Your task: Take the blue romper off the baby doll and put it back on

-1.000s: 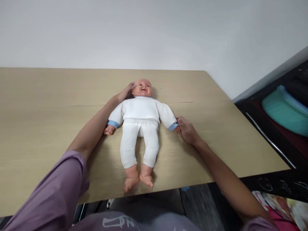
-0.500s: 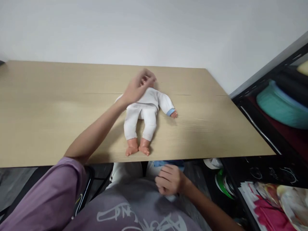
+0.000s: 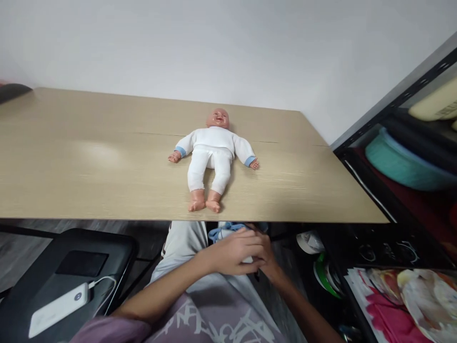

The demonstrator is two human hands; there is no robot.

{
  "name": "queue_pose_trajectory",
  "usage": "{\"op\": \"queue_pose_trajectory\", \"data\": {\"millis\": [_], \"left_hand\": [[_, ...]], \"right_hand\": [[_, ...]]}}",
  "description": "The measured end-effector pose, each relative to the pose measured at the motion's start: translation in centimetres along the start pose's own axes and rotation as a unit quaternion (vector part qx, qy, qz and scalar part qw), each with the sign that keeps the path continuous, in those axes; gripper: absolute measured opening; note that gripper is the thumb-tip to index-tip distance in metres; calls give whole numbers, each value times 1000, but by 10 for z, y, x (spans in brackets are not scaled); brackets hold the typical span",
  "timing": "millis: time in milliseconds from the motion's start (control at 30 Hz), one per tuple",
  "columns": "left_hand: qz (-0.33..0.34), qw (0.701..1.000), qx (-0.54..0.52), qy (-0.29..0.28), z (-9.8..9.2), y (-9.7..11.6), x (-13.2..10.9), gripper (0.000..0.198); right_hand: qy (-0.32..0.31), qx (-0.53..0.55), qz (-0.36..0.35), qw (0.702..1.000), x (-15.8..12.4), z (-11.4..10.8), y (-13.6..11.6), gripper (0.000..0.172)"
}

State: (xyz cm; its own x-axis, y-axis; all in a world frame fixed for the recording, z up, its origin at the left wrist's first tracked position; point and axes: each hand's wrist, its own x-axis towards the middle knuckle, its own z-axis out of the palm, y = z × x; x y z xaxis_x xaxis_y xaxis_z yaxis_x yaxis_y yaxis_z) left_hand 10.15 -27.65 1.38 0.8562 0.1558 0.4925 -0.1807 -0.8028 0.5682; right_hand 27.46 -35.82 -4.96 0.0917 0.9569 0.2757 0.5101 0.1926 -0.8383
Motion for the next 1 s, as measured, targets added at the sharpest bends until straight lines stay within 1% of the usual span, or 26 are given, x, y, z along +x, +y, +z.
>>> {"op": "queue_pose_trajectory", "data": {"millis": [33, 67, 100, 167, 200, 267, 333, 367, 400, 433, 500, 533, 600, 633, 667, 700, 767, 833, 933, 1000], "left_hand": [[-34, 998, -13, 47, -6, 4, -13, 8], [-59, 994, -17, 95, -14, 8, -26, 6], [-81, 987, -14, 136, -21, 14, -38, 8], [-106, 973, -3, 204, -36, 24, -58, 20], [-114, 968, -2, 224, -42, 29, -65, 29], [-123, 964, -22, 235, -53, 36, -73, 58], [-137, 963, -44, 226, -63, 39, -75, 90], [-148, 962, -46, 225, -67, 41, -73, 95], [-158, 959, -39, 232, -72, 42, -71, 86], [-166, 955, -29, 245, -76, 42, -67, 66], [-173, 941, -21, 290, -86, 42, -58, 16], [-173, 933, -31, 314, -91, 42, -53, 7], [-178, 917, -65, 352, -102, 40, -44, 16], [-185, 909, -78, 365, -108, 38, -40, 17], [-193, 903, -84, 375, -113, 36, -37, 18], [-201, 898, -86, 382, -118, 34, -34, 19], [-214, 887, -96, 398, -129, 29, -30, 24], [-225, 877, -133, 403, -139, 24, -25, 28], [-225, 875, -158, 398, -154, 21, -15, 32], [-214, 880, -145, 399, -164, 22, -5, 33]], "right_hand": [[1, 1, 24, 1000, 4, -3, -5, 29], [5, 1, 54, 999, 9, -6, -11, 30], [11, 13, 90, 996, 13, -8, -19, 32], [34, 76, 162, 983, 20, -12, -38, 38], [46, 123, 189, 973, 22, -14, -48, 42], [59, 225, 236, 943, 27, -17, -68, 46], [58, 308, 276, 908, 34, -17, -84, 47], [59, 337, 289, 894, 38, -16, -90, 46], [61, 357, 294, 884, 43, -15, -95, 46], [62, 372, 293, 879, 49, -13, -99, 45], [53, 392, 281, 874, 60, -11, -105, 47], [46, 397, 276, 874, 65, -11, -107, 47], [37, 391, 267, 880, 73, -13, -109, 47], [34, 373, 257, 891, 76, -15, -110, 47], [26, 345, 240, 907, 78, -18, -112, 46], [11, 308, 214, 927, 80, -22, -115, 45], [-29, 233, 141, 962, 84, -28, -122, 46], [-61, 167, 49, 983, 88, -32, -132, 50], [-73, 68, -74, 992, 99, -31, -150, 57], [-76, 22, -116, 990, 108, -28, -161, 61]]}}
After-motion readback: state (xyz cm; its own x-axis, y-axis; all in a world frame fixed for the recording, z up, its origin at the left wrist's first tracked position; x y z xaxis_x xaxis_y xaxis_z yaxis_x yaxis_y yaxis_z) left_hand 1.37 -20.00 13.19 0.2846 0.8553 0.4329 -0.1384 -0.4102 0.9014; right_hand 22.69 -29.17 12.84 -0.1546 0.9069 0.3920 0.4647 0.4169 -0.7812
